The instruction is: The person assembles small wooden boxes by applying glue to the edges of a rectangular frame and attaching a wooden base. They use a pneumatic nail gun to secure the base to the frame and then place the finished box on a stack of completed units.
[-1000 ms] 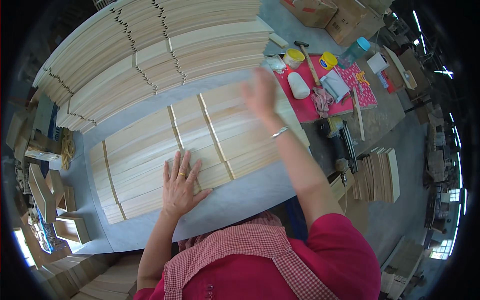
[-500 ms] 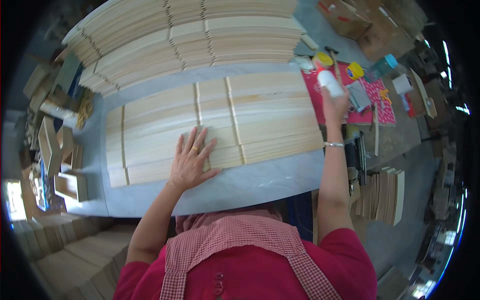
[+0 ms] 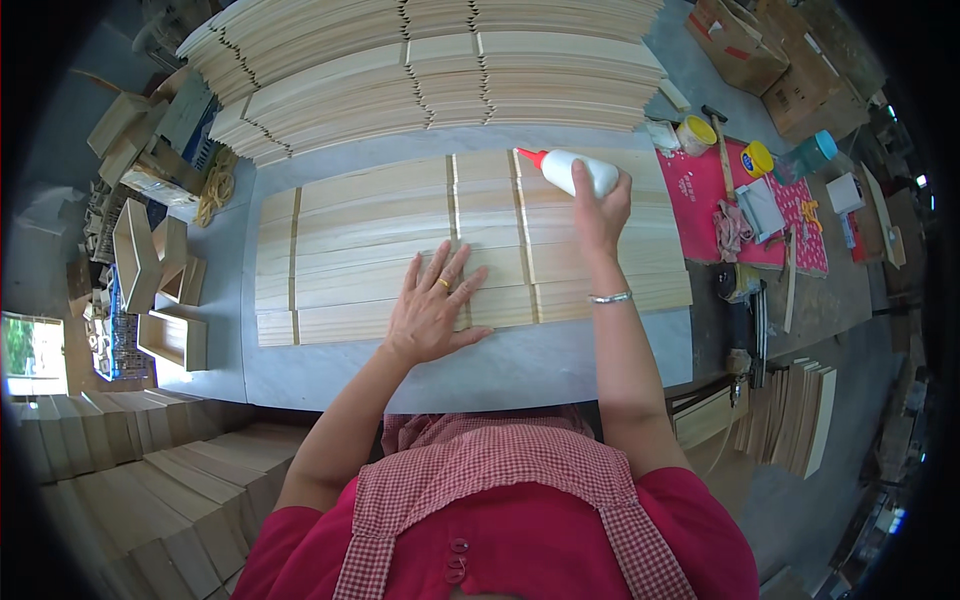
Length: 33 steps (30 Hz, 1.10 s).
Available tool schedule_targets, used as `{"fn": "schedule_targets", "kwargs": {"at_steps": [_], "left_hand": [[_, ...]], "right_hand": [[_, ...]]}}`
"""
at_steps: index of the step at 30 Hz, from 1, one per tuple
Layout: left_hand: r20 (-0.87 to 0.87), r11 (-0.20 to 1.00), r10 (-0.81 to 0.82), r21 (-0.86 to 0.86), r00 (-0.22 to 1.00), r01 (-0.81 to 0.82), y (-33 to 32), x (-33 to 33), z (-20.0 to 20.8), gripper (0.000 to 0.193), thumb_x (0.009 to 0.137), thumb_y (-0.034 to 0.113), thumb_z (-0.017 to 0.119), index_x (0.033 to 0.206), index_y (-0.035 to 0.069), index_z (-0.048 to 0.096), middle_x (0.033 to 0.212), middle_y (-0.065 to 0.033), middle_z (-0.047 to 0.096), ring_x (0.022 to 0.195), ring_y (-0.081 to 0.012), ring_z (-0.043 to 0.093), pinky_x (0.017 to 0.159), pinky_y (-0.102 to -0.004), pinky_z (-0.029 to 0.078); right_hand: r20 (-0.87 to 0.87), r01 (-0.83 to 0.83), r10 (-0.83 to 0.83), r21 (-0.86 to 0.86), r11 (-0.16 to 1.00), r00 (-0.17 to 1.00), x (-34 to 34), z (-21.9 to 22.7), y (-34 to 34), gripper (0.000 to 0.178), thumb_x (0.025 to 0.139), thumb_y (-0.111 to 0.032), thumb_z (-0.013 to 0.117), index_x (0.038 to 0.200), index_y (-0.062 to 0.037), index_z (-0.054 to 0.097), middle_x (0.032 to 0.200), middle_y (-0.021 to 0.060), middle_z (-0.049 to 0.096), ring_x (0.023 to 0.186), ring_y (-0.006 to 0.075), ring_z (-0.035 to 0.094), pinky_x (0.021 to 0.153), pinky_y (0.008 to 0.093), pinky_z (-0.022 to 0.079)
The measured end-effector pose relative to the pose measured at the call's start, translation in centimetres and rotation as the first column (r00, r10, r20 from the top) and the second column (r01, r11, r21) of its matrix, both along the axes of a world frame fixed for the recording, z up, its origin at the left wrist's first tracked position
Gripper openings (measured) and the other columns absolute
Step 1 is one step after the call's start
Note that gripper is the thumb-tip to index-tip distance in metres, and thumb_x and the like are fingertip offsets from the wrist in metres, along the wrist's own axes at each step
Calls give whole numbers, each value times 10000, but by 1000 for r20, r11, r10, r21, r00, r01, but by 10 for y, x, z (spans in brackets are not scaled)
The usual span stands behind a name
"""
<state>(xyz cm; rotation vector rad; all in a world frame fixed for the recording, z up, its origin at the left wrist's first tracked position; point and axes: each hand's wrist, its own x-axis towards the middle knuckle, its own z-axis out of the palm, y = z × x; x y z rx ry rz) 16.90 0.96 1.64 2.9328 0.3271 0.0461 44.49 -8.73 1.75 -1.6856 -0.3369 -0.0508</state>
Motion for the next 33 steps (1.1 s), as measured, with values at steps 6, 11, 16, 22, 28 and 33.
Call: {"fn": "schedule_targets", "kwargs": {"at_steps": [6,11,16,22,28,33], "left_hand": [[5,1000,-8,5,1000,8,0,1,-1,869,855,692,638,1565,243,415,1686,-97,238,1574,-344,141,1253,-601,132],[21,999,2,35,1000,-3,3,-1,-4,860,857,673,650,1564,241,419,1682,-102,247,1573,-341,148,1250,-599,135],[47,999,-10,40,999,9,1,-2,-8,852,859,660,655,1563,239,423,1678,-99,262,1568,-342,166,1250,-591,143],[51,998,-13,63,999,9,0,-3,-10,844,872,678,630,1563,241,422,1677,-98,264,1568,-339,165,1252,-588,143],[53,997,-23,77,998,18,0,-2,-11,837,886,687,608,1568,243,415,1679,-102,258,1569,-342,159,1252,-588,140],[57,996,-30,81,998,25,1,-2,-11,839,888,680,609,1571,236,410,1680,-110,254,1568,-346,161,1250,-589,143]], "right_hand": [[8,33,-32,-165,986,999,0,3,17,670,844,-375,800,1235,88,515,1116,281,665,1026,385,690,893,450,548],[7,45,-44,-160,986,999,-23,3,-5,631,847,-356,798,1211,83,527,1078,261,681,994,373,700,876,446,554],[46,26,-18,-179,983,999,-65,2,-58,565,857,-315,796,1190,68,549,1053,242,690,971,340,702,855,422,557],[58,-11,24,-213,977,998,-116,7,-122,483,862,-256,797,1168,43,571,1050,217,695,953,307,698,840,400,556],[1,-47,48,-224,973,999,-143,12,-170,449,876,-226,785,1167,38,567,1042,187,685,943,254,678,847,379,548],[-46,-117,111,-193,974,993,-147,12,-193,431,910,-244,766,1172,29,559,1019,125,654,861,197,651,734,329,552]]}}
